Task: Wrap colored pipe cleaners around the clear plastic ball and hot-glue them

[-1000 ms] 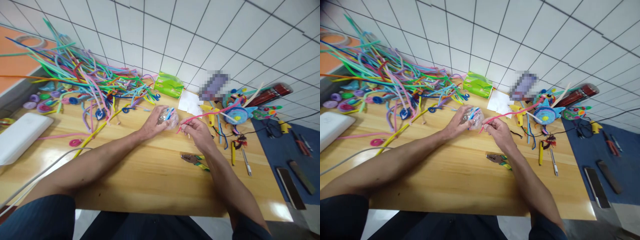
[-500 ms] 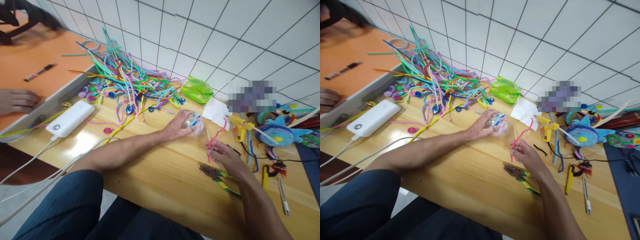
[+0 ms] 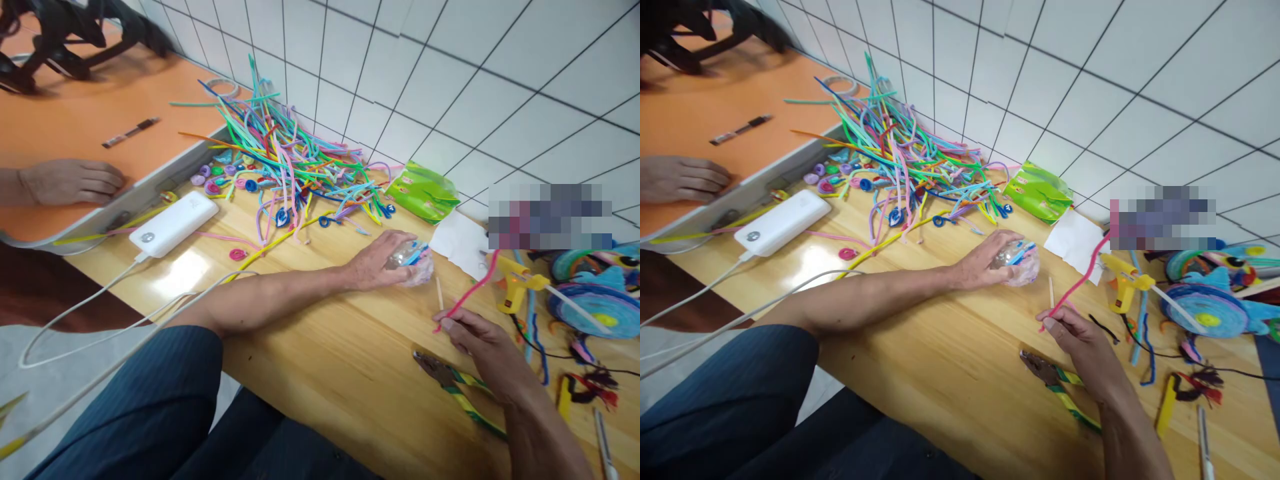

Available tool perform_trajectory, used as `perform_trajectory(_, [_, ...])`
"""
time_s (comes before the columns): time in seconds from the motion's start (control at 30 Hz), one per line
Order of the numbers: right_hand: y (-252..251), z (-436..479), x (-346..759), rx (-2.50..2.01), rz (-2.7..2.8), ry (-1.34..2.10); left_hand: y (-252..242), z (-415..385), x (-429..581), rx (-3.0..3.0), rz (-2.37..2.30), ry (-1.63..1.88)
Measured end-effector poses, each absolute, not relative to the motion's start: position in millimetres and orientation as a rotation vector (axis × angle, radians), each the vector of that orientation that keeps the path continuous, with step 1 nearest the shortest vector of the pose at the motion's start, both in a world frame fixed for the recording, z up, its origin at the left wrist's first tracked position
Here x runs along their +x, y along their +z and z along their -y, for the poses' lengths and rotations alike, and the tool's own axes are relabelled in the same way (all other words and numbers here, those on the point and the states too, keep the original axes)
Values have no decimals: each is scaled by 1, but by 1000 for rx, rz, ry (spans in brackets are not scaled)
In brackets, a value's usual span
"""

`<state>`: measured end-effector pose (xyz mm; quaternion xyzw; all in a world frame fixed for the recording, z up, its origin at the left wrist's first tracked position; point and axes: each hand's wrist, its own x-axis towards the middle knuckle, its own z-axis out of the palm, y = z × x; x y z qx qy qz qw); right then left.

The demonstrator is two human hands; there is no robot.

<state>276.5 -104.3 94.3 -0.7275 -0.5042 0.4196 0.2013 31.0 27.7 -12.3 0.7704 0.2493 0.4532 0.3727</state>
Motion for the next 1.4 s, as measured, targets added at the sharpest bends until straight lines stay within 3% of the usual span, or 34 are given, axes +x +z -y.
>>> perform_trajectory(1.07, [89, 108, 259, -1770, 961, 1343, -4, -26, 34, 1960, -703, 1101])
perform_trajectory(1.4, [93, 87, 249, -1711, 946, 1231, 0, -25, 34, 1979, -699, 1084])
